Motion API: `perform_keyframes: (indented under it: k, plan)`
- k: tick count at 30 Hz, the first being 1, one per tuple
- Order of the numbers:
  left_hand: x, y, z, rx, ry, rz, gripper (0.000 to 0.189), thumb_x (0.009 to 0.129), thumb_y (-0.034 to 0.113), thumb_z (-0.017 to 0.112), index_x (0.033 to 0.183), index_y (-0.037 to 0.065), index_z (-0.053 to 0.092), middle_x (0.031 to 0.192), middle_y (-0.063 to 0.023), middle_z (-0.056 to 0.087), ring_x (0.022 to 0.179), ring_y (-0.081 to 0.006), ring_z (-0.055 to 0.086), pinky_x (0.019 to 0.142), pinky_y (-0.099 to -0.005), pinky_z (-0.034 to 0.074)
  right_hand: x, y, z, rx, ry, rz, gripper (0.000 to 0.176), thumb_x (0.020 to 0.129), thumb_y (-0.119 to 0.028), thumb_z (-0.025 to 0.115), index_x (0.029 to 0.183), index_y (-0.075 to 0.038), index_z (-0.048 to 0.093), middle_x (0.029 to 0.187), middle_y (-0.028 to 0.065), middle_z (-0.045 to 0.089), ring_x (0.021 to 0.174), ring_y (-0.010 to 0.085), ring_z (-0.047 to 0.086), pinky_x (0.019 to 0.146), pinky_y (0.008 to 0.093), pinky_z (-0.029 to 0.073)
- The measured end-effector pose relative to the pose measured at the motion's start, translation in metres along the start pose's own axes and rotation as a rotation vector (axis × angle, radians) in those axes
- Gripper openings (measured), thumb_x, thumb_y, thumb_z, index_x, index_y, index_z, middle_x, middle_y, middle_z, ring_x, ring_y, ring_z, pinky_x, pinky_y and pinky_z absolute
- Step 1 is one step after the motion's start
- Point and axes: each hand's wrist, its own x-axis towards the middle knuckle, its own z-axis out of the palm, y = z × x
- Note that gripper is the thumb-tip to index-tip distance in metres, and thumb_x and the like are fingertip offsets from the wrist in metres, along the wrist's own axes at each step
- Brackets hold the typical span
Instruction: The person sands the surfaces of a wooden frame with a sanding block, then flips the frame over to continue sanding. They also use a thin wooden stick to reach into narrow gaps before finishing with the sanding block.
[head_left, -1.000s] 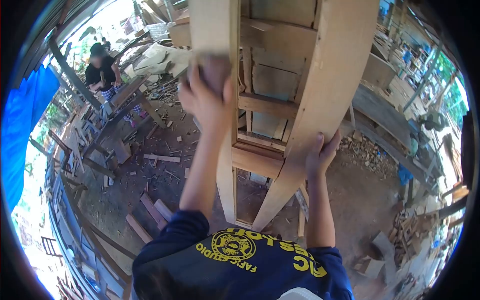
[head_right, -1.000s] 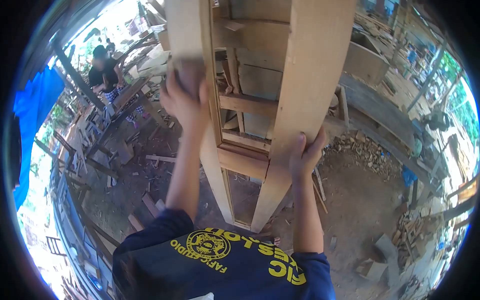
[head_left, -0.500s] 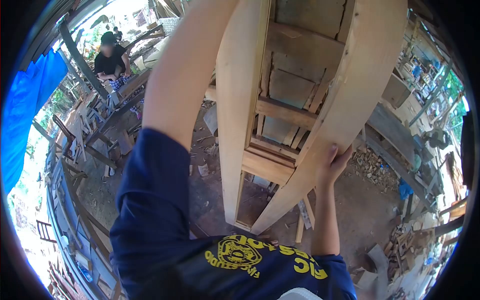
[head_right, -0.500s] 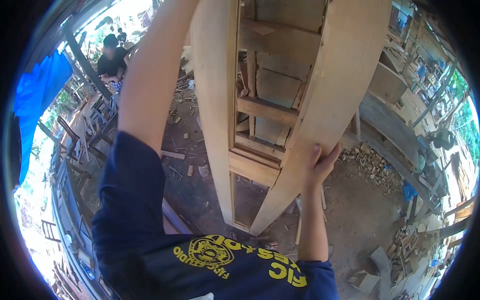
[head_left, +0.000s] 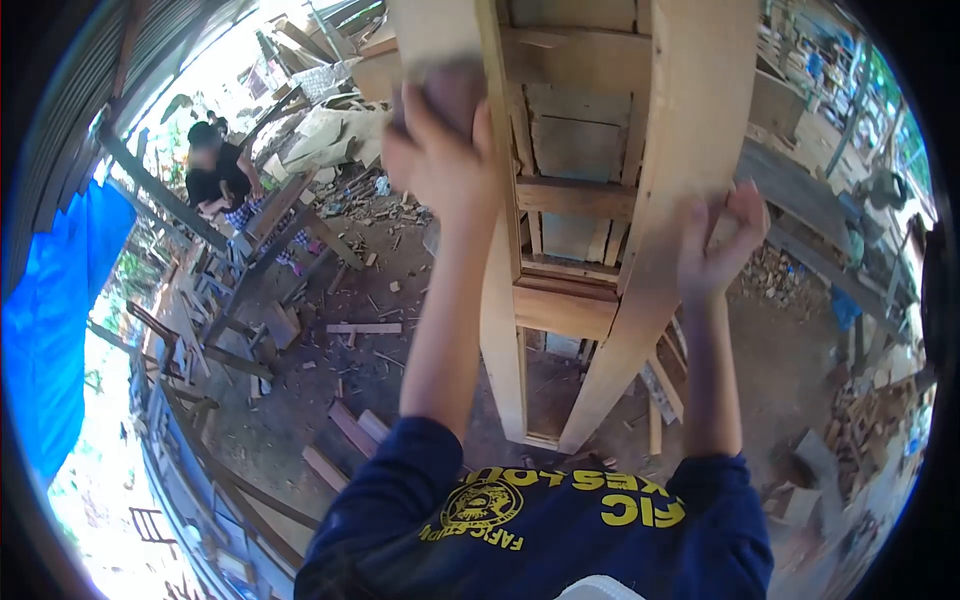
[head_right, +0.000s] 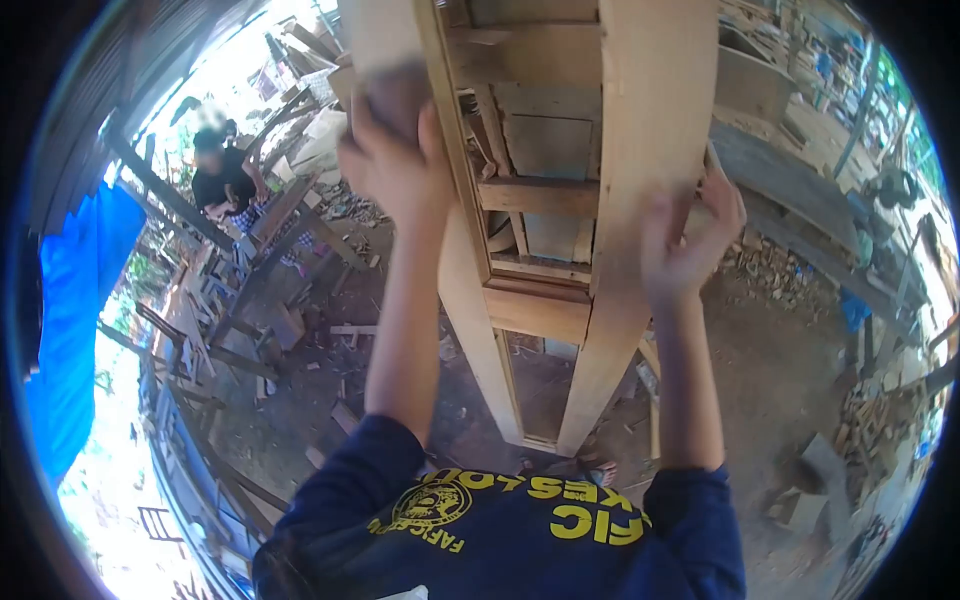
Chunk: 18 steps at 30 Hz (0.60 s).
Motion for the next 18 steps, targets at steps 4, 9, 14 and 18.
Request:
perform_keyframes:
  k: [4,9,14,18]
  plan:
    - [-0.079,-0.037,0.0,0.135,0.008,-0.015,0.086,0.089,0.058,0.057,0.15,0.006,0.026,0.132,-0.0334,0.035,0.118,-0.0493,0.037,0.099,-0.0611,0.03,0.088,-0.069,0.038,-0.352,-0.166,-0.371,0.043,0.078,-0.015,0.068,0.12,-0.02,0.062,0.119,0.0027,0.061,0.108,0.023,0.054,0.098,0.0444,0.035]
    - [-0.077,-0.034,-0.001,0.143,-0.004,-0.016,0.089,0.089,0.065,0.052,0.15,0.005,0.026,0.132,-0.0355,0.033,0.114,-0.0511,0.038,0.094,-0.0641,0.03,0.148,-0.067,0.108,-0.597,-0.454,-0.678,0.042,0.089,-0.032,0.06,0.127,-0.015,0.059,0.132,0.0076,0.056,0.129,0.0269,0.045,0.111,0.0605,0.021]
    - [0.028,0.005,-0.002,-0.05,-0.056,0.034,0.085,0.088,0.062,0.055,0.15,0.01,0.028,0.127,-0.0332,0.037,0.112,-0.0508,0.039,0.093,-0.0645,0.031,0.147,-0.058,0.099,-0.516,-0.409,-0.722,0.021,0.088,-0.019,0.055,0.1,-0.015,0.072,0.114,-0.0004,0.065,0.124,0.0222,0.048,0.111,0.0599,0.022]
    - [0.152,0.064,0.02,0.323,0.054,-0.007,0.072,0.092,0.058,0.051,0.149,0.019,0.027,0.136,-0.0282,0.039,0.128,-0.0478,0.037,0.098,-0.0665,0.034,0.153,-0.042,0.088,-0.495,-0.236,-0.699,0.016,0.083,-0.02,0.058,0.09,-0.017,0.073,0.098,-0.0046,0.066,0.112,0.0193,0.052,0.106,0.0547,0.029]
